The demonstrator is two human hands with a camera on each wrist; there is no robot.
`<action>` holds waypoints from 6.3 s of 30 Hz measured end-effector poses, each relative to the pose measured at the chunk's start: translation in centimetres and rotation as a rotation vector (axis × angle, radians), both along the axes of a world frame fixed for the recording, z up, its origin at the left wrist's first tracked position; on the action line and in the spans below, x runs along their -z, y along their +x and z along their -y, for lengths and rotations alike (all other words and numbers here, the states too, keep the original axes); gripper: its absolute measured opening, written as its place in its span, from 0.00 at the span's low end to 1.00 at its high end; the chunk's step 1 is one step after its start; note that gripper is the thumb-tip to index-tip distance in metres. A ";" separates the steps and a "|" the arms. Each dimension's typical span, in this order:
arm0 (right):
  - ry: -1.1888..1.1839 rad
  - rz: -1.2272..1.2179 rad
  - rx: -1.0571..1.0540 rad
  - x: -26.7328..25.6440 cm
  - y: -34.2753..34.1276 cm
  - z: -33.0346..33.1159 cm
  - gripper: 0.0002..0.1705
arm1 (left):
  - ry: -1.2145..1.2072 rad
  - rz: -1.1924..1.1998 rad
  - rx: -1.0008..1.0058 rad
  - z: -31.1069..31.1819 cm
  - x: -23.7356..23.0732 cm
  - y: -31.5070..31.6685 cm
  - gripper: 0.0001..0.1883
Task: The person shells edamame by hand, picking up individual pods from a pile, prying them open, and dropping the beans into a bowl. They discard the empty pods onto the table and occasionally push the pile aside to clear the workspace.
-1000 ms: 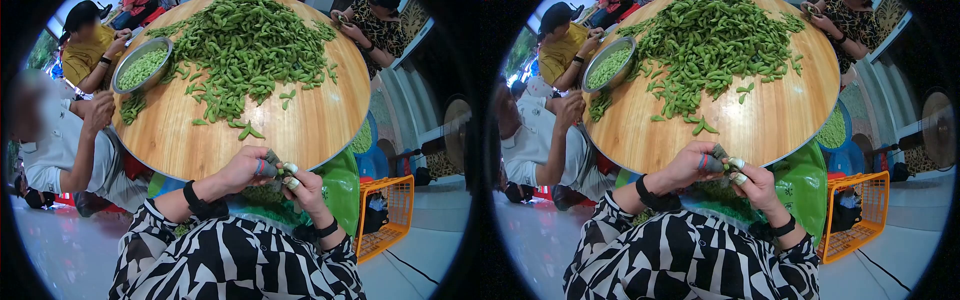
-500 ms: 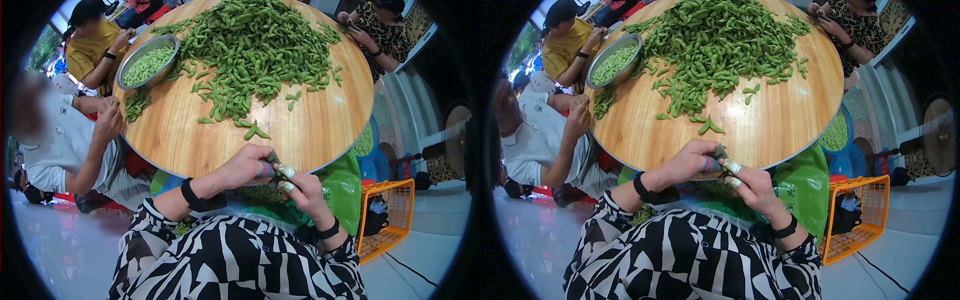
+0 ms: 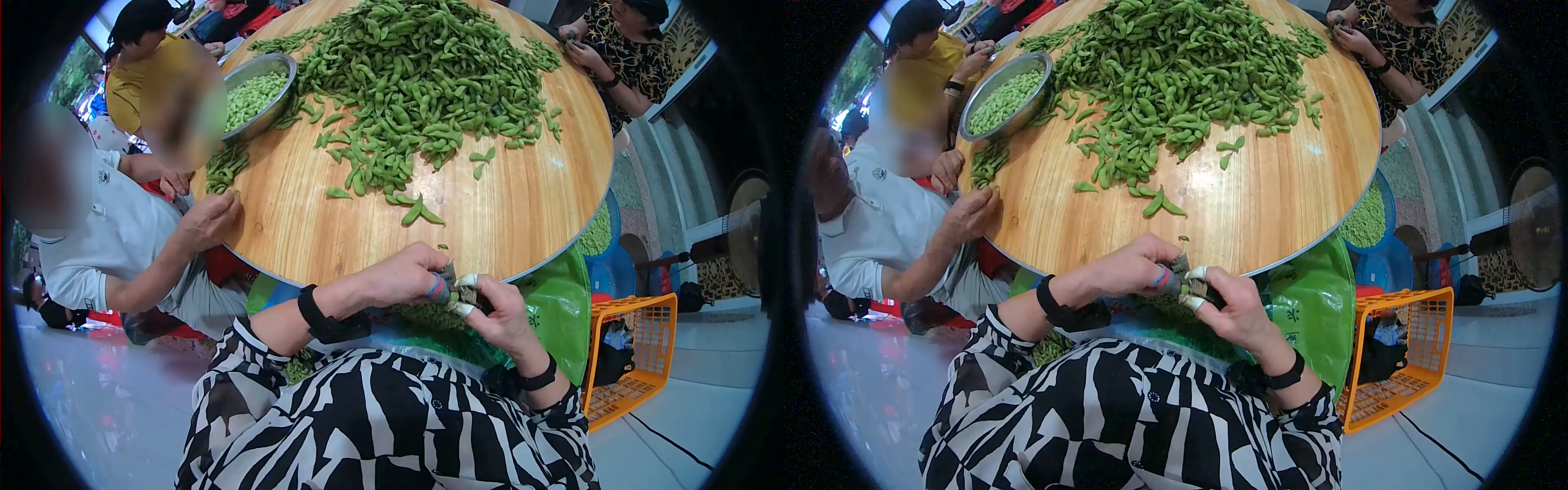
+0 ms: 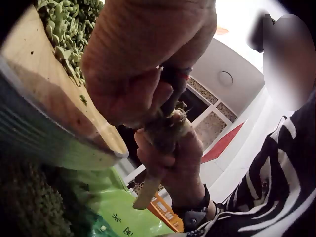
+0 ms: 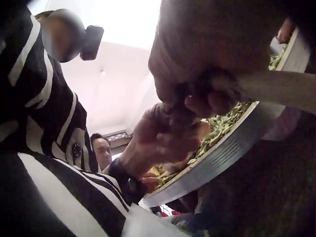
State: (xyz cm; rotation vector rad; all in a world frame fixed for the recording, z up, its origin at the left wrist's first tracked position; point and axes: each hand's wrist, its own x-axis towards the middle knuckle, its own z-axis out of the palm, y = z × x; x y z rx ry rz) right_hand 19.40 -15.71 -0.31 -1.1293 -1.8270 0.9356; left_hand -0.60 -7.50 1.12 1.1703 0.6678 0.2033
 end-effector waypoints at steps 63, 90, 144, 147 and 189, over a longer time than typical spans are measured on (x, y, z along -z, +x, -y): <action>-0.626 -0.731 -0.051 -1.3 -1.3 0.8 0.26 | -0.123 0.159 -0.458 2.0 -0.6 -0.1 0.09; 0.175 -0.060 0.045 0.8 0.8 -0.1 0.24 | -0.425 0.255 -0.444 1.9 0.1 2.2 0.05; -0.549 -0.388 0.089 -0.6 -2.4 -0.9 0.24 | 0.279 0.072 -0.500 -0.3 0.7 -1.2 0.12; -0.553 -0.379 0.090 -0.9 -2.7 -0.9 0.25 | 0.366 0.043 -0.464 0.1 0.7 -1.5 0.12; -0.605 -0.788 -0.063 -0.9 -1.9 -0.3 0.24 | 0.207 0.271 -0.518 1.0 0.2 0.1 0.09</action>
